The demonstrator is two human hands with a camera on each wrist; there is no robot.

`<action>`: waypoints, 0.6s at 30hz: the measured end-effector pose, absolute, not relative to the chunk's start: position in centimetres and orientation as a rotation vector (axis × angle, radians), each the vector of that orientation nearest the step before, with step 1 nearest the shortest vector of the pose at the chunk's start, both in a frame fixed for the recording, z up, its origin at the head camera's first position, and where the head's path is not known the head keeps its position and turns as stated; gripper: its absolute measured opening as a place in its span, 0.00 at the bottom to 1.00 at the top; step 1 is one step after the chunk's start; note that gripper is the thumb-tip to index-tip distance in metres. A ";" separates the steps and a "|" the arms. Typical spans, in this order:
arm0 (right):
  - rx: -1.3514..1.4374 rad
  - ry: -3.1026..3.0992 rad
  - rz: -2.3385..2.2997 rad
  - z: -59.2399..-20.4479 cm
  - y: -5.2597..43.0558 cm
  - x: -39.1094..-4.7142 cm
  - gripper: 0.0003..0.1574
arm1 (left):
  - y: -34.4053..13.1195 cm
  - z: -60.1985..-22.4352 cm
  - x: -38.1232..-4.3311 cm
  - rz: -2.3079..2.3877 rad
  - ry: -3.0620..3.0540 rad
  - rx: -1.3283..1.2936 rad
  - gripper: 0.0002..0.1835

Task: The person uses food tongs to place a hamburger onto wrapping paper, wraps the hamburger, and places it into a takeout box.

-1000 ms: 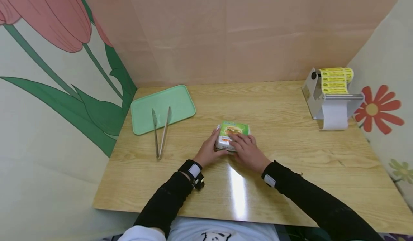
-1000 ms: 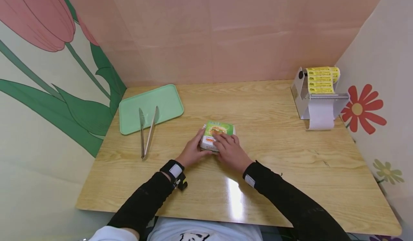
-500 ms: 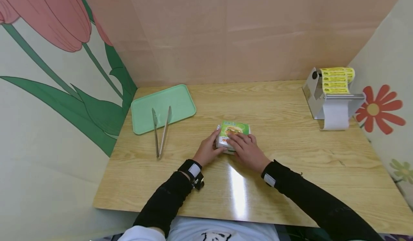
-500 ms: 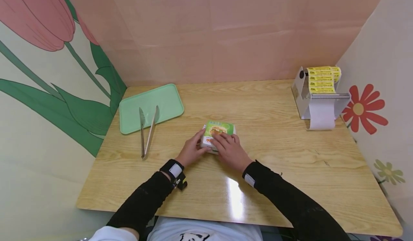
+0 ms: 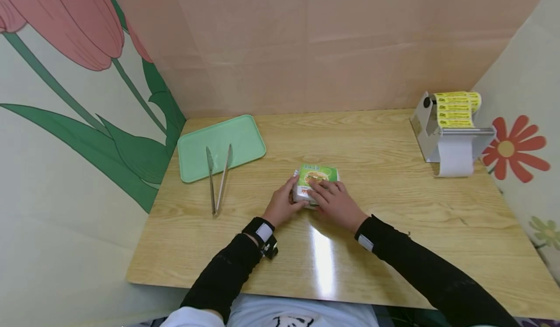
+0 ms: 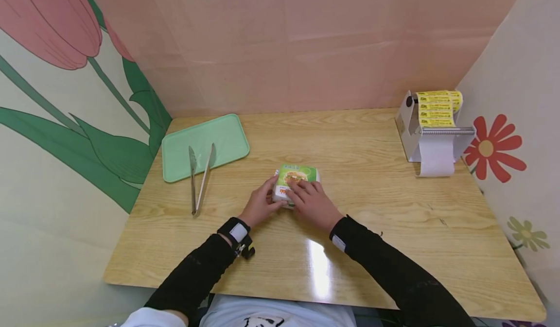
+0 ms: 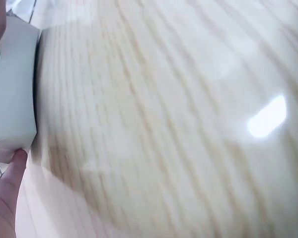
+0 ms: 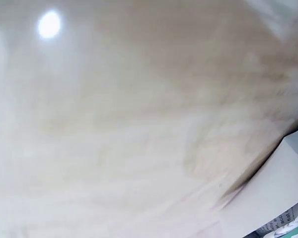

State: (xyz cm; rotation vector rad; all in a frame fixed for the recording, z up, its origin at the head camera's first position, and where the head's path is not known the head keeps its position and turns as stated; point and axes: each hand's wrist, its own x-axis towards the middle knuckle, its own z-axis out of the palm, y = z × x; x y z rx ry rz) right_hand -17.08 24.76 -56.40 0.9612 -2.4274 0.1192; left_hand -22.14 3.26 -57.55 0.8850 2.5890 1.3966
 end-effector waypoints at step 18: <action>1.086 -2.357 0.040 -56.6 25.4 -17.2 0.41 | 3.4 -57.1 -22.1 1.176 2.716 0.987 0.46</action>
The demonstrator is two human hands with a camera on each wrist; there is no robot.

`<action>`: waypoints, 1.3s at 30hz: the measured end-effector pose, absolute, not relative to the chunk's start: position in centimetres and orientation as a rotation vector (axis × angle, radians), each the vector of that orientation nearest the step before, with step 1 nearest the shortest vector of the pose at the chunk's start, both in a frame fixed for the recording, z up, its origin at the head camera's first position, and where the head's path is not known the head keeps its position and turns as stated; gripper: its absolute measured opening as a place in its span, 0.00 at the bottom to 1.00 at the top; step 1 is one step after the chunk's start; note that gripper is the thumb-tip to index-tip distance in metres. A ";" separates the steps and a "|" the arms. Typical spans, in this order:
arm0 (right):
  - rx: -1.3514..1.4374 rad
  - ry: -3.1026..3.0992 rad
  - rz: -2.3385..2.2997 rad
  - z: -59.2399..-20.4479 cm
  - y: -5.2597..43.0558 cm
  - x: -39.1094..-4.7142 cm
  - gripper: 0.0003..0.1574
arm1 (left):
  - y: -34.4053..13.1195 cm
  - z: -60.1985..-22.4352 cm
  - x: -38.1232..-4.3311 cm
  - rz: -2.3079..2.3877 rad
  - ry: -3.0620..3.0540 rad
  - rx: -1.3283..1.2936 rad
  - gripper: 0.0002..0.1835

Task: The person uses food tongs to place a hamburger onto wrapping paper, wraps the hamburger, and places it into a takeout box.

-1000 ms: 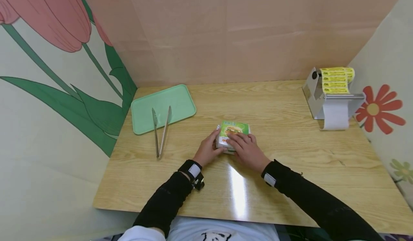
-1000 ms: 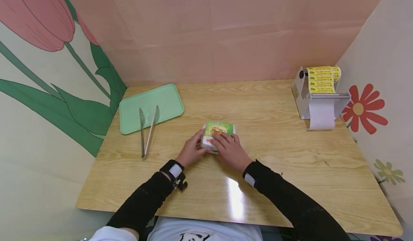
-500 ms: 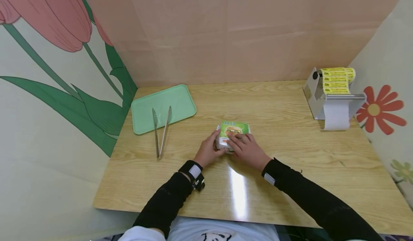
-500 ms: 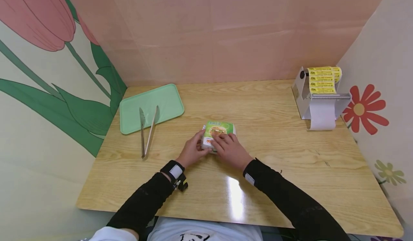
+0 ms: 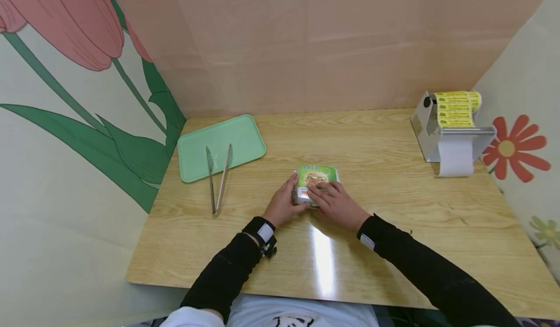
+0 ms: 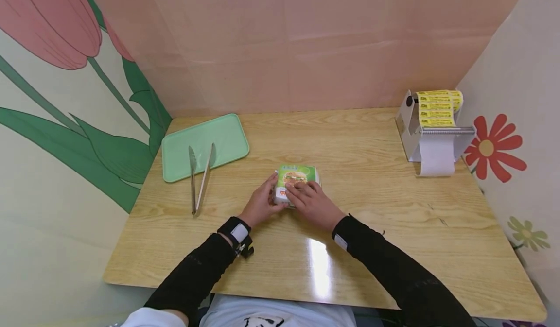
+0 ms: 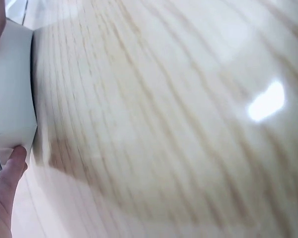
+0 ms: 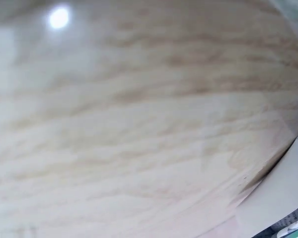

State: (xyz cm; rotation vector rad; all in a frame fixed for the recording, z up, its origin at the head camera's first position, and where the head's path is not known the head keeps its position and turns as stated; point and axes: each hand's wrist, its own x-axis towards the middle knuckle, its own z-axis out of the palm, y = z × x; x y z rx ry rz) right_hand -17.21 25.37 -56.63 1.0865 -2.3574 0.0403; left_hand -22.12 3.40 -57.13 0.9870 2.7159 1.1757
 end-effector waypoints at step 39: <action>1.095 -2.433 0.208 -56.6 25.8 -17.3 0.46 | 3.8 -57.2 -22.0 1.101 2.777 0.963 0.47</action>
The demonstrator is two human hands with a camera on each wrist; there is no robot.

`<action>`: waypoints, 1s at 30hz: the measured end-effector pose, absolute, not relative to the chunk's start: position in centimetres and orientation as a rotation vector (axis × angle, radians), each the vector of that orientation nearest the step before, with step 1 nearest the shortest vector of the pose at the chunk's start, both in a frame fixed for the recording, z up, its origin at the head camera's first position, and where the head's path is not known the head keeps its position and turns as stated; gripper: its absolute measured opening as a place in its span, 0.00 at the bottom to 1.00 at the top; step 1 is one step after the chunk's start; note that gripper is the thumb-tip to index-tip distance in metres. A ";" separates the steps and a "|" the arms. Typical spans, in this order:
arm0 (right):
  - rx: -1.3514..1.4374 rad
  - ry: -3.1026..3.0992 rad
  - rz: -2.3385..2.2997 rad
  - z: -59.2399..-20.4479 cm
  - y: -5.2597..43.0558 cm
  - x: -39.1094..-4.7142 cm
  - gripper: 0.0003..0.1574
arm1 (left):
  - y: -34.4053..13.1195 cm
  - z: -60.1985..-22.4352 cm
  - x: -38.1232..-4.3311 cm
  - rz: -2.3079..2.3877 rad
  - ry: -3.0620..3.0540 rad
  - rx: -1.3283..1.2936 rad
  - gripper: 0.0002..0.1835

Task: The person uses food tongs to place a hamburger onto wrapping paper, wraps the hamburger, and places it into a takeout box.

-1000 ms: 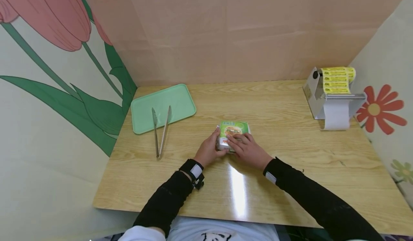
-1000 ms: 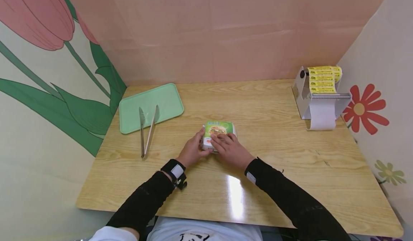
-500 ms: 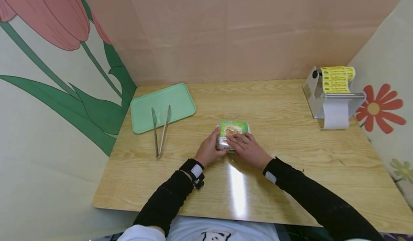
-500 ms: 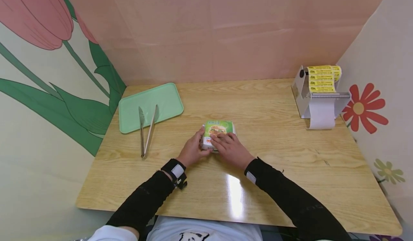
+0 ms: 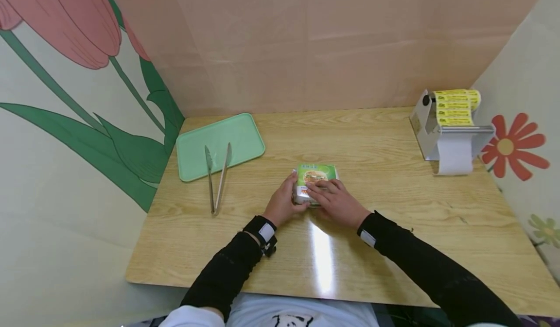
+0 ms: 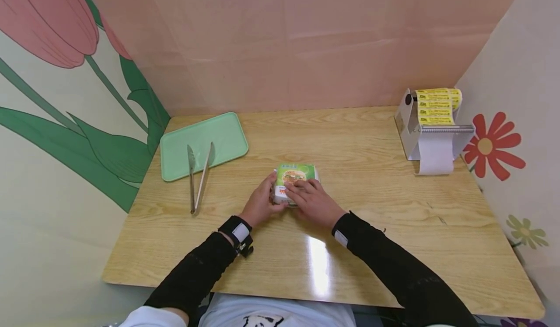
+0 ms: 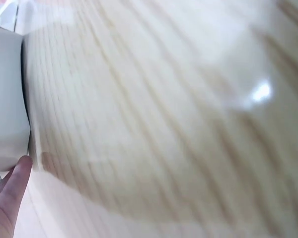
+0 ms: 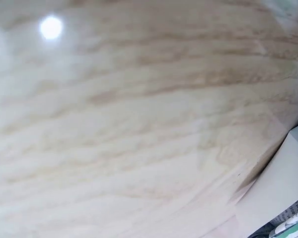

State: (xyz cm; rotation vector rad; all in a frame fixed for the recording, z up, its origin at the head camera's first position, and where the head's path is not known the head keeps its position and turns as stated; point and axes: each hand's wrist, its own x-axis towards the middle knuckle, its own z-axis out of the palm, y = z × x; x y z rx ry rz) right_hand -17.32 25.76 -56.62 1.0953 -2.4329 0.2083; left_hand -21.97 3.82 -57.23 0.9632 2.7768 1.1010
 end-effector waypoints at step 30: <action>1.029 -2.502 0.247 -55.7 25.0 -17.3 0.35 | 3.1 -56.3 -22.1 0.907 2.728 1.053 0.53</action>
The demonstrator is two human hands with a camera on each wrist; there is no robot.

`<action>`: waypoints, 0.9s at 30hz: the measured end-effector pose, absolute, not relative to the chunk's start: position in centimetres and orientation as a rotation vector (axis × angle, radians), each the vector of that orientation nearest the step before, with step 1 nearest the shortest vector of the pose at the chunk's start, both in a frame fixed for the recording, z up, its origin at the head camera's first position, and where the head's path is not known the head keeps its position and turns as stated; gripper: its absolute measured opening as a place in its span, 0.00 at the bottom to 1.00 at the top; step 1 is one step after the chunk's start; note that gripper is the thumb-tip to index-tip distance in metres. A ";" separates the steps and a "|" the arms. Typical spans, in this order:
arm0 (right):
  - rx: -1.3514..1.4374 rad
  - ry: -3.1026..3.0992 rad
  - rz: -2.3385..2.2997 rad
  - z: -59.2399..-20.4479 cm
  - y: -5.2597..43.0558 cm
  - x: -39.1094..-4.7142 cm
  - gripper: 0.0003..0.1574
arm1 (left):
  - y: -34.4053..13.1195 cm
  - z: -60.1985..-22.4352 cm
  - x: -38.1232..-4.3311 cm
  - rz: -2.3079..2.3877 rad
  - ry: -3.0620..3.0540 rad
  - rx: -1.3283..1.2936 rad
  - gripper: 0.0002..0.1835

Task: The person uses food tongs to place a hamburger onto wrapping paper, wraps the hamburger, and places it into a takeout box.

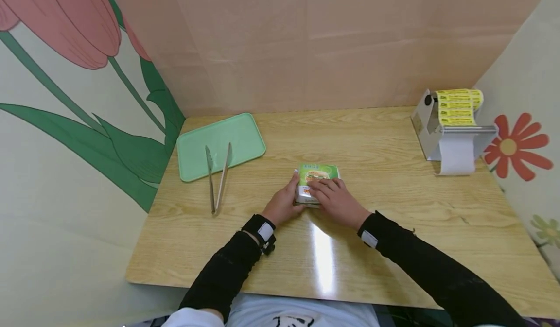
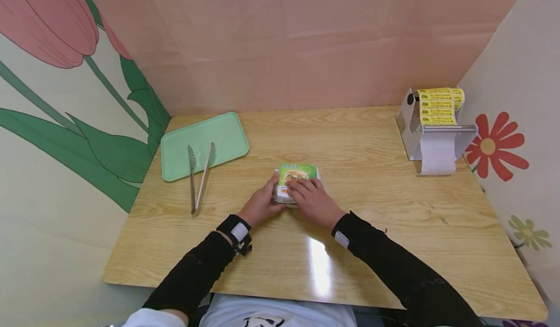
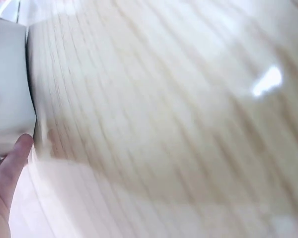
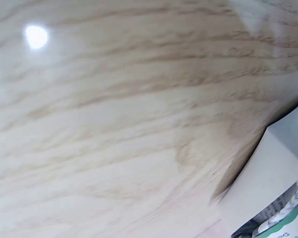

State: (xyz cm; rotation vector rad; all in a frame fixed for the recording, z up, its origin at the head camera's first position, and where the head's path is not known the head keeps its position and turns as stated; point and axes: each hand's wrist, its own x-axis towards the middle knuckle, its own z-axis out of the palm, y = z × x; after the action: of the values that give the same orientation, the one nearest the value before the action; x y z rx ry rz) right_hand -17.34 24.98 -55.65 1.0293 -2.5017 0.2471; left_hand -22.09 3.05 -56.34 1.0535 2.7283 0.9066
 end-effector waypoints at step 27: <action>0.946 -2.514 0.220 -55.9 24.2 -16.5 0.27 | 3.4 -57.0 -21.7 1.117 2.660 0.961 0.56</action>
State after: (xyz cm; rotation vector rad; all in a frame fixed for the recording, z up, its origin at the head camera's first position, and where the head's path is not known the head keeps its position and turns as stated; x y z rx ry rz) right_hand -16.50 24.15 -55.85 0.9456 -2.5144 0.2196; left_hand -21.71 3.45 -56.98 0.9610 2.6603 1.1172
